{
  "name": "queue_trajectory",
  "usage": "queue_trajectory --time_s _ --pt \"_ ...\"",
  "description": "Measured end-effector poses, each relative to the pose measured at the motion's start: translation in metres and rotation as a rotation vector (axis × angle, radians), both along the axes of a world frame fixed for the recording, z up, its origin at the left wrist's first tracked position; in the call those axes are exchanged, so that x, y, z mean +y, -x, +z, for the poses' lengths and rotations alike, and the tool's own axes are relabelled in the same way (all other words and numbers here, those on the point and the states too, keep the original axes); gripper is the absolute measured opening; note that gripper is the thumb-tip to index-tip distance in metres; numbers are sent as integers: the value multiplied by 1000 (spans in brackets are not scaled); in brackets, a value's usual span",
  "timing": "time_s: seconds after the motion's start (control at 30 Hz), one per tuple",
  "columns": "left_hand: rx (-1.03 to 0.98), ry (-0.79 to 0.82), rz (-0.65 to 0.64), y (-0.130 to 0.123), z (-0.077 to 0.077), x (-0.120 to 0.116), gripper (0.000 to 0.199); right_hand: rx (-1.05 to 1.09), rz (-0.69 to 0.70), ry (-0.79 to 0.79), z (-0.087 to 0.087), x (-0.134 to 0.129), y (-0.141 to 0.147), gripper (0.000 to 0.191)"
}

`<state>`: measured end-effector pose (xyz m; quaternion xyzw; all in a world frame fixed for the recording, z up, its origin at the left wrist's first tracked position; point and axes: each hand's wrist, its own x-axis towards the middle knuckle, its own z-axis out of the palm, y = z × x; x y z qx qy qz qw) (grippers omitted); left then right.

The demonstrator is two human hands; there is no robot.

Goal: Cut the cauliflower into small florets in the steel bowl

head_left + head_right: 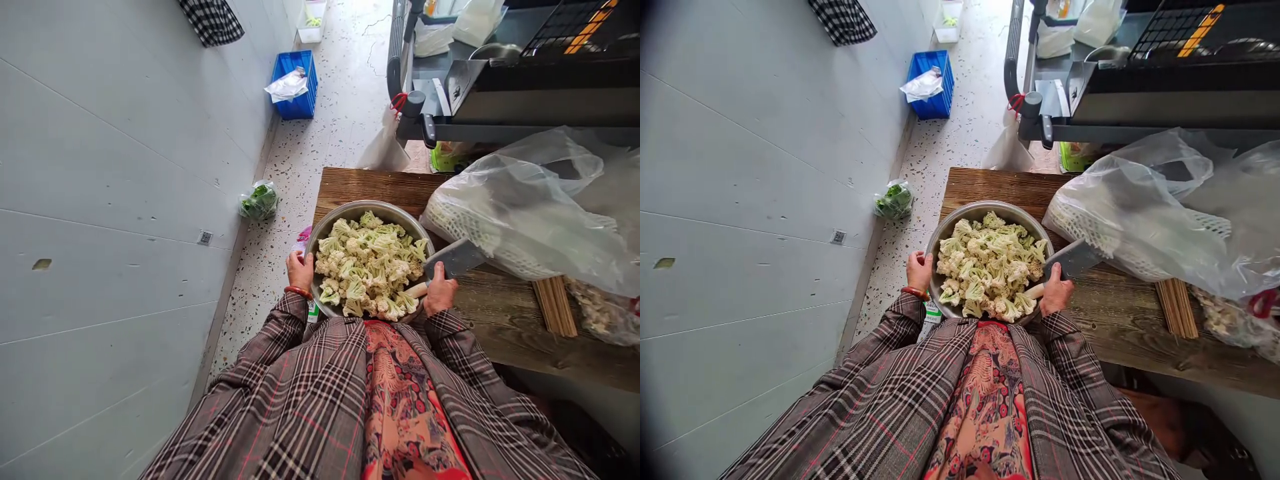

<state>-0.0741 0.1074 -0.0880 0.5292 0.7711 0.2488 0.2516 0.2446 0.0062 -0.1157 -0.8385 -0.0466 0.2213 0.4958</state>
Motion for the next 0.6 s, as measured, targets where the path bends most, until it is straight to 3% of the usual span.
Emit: queue_trajectory --time_s 0.07,0.13,0.2,0.3,0.43,0.6 --pt "118 -134 -110 -5 13 6 30 -42 57 16 0 -3 2 55" --pt "218 -196 -313 -17 24 12 28 -130 151 7 2 -6 6 56" --pt "261 -167 -531 -34 32 17 28 -230 240 -6 5 -10 11 56" --pt "330 -100 -739 -64 34 22 35 -333 321 -5 9 -17 15 56" --pt "385 -23 -884 -91 26 31 42 -398 362 -62 12 -24 17 55" --pt "367 57 -938 -101 15 44 44 -219 422 -199 7 -23 28 48"
